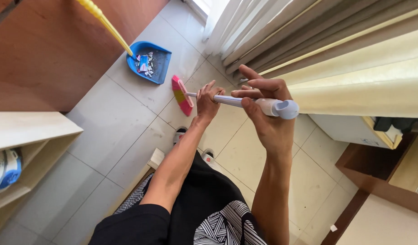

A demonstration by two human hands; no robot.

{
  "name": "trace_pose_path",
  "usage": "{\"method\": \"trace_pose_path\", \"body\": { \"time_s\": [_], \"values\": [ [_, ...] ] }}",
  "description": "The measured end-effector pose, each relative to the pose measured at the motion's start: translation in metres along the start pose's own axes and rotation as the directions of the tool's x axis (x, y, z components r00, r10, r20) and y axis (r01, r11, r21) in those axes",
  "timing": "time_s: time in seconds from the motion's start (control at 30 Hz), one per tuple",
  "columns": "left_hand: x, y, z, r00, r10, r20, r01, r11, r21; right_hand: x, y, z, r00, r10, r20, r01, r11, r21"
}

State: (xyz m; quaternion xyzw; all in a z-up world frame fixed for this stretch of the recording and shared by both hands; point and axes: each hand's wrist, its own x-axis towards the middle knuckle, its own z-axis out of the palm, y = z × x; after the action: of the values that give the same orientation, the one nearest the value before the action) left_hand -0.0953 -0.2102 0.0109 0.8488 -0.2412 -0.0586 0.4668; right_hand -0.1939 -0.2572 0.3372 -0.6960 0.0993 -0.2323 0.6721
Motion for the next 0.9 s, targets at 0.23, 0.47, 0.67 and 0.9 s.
{"method": "trace_pose_path", "body": {
  "time_s": [0.23, 0.47, 0.67, 0.9],
  "values": [
    [0.019, 0.029, 0.004, 0.992, 0.066, 0.108, -0.068, 0.998, 0.014, -0.004, -0.010, -0.017, 0.990, -0.017, -0.140, 0.020, 1.000, 0.022],
    [0.034, 0.072, 0.008, 0.929, 0.144, 0.342, -0.156, 0.988, 0.010, -0.014, -0.020, -0.058, 0.877, -0.145, -0.458, 0.143, 0.989, -0.038],
    [0.053, 0.058, 0.020, 0.893, 0.087, 0.442, -0.159, 0.979, 0.129, -0.031, 0.011, -0.070, 0.832, -0.098, -0.546, 0.137, 0.990, 0.031],
    [0.050, 0.045, 0.039, 0.877, -0.313, 0.366, 0.177, 0.916, 0.360, -0.042, 0.066, -0.061, 0.723, -0.041, -0.690, 0.147, 0.984, 0.096]
  ]
}}
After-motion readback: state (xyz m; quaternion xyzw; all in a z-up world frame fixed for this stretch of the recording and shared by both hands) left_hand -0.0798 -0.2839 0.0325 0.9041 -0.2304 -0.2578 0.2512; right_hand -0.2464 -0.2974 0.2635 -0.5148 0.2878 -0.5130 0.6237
